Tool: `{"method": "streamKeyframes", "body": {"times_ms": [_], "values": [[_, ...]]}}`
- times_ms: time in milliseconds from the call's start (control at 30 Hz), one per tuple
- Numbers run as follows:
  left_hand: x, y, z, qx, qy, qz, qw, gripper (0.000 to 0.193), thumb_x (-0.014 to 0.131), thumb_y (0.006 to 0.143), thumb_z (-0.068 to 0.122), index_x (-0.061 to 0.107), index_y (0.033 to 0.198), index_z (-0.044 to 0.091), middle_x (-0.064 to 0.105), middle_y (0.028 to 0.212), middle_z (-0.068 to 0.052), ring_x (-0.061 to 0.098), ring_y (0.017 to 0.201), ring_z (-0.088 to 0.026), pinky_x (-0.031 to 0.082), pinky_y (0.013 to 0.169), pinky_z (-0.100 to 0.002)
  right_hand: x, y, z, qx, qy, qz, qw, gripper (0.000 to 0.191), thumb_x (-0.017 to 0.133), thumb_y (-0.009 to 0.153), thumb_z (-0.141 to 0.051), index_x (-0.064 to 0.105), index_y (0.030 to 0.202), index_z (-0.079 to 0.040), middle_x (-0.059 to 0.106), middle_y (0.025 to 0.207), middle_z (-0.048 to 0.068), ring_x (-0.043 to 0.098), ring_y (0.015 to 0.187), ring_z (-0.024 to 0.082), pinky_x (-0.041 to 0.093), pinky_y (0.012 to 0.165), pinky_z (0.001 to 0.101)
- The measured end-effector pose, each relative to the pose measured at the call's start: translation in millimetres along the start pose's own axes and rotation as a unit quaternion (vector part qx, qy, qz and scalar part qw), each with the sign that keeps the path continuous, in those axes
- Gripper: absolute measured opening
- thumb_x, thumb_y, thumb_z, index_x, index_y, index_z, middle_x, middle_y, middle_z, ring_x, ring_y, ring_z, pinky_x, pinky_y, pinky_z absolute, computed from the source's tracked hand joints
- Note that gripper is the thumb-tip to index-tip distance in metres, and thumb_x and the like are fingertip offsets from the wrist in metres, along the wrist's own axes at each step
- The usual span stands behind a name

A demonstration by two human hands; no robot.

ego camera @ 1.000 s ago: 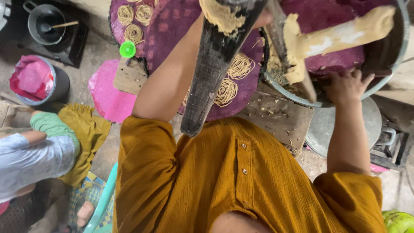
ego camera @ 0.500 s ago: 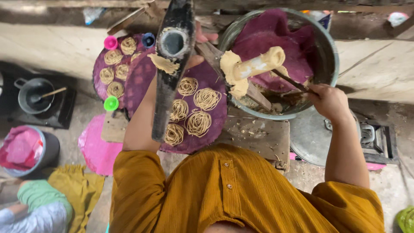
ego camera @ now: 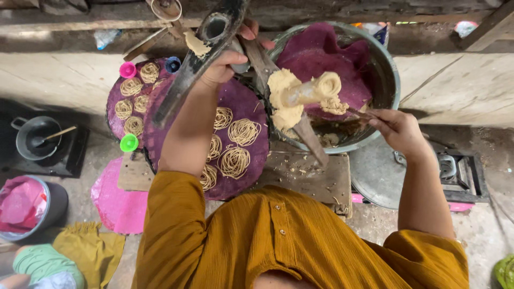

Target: The person loads dough into a large hand-held noodle press, squeezes the handles to extrude noodles onto round trays, and cuts the strands into nests. They refill the press with dough from a basin and repeat the pressing cycle, adding noodle nests to the trays.

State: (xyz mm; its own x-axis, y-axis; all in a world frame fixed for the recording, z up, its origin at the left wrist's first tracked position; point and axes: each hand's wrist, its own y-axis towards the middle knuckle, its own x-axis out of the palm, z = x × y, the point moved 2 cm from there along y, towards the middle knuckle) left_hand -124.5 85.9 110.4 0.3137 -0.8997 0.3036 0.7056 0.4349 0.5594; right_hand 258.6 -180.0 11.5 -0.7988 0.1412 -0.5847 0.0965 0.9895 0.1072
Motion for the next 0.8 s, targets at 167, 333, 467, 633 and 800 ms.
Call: {"method": "streamKeyframes", "body": {"times_ms": [167,333,467,633,800], "values": [[6.3,25.1,-23.4,-0.045,-0.097,-0.027,0.994,0.037,0.067,0.081,0.000,0.066,0.117,0.007,0.052,0.118,-0.009,0.067,0.120,-0.040,0.057,0.103,-0.052,-6.7,43.1,-20.8,-0.097,0.104,0.019,0.990,0.028,0.067,0.103,-0.011,0.070,0.127,0.002,0.074,0.104,0.008,0.066,0.093,0.011,0.055,0.085,0.0274],[17.4,54.1,-46.8,-0.042,-0.160,-0.055,0.985,0.035,0.065,0.078,0.002,0.066,0.113,0.007,0.056,0.114,-0.010,0.069,0.110,-0.041,0.058,0.100,-0.055,1.4,86.2,-45.0,-0.177,0.046,0.054,0.982,0.024,0.070,0.099,-0.010,0.072,0.118,0.003,0.075,0.108,0.013,0.070,0.093,0.015,0.057,0.084,0.0305],[9.9,63.9,-41.8,-0.019,-0.191,0.008,0.981,0.032,0.065,0.078,0.003,0.067,0.111,0.005,0.059,0.114,-0.011,0.068,0.109,-0.037,0.058,0.099,-0.055,10.5,87.7,-46.5,-0.170,0.044,0.026,0.984,0.022,0.070,0.099,-0.013,0.073,0.115,0.003,0.075,0.095,0.012,0.067,0.082,0.015,0.054,0.076,0.0316],[-9.1,58.7,-18.0,-0.011,-0.134,0.094,0.987,0.032,0.066,0.082,0.001,0.069,0.113,0.005,0.061,0.114,-0.011,0.069,0.105,-0.033,0.060,0.097,-0.054,12.3,58.7,-31.1,-0.128,0.058,0.021,0.990,0.025,0.070,0.098,-0.016,0.073,0.116,0.001,0.075,0.091,0.010,0.067,0.081,0.012,0.054,0.073,0.0299],[-15.7,60.6,-8.6,0.129,0.131,0.084,0.979,0.037,0.087,0.096,0.017,0.065,0.122,0.003,0.065,0.120,-0.020,0.074,0.100,-0.035,0.067,0.080,-0.051,11.4,29.8,-15.8,-0.013,0.074,0.060,0.995,0.028,0.068,0.100,-0.017,0.074,0.121,-0.001,0.069,0.081,0.009,0.060,0.072,0.010,0.049,0.064,0.0272]]}}
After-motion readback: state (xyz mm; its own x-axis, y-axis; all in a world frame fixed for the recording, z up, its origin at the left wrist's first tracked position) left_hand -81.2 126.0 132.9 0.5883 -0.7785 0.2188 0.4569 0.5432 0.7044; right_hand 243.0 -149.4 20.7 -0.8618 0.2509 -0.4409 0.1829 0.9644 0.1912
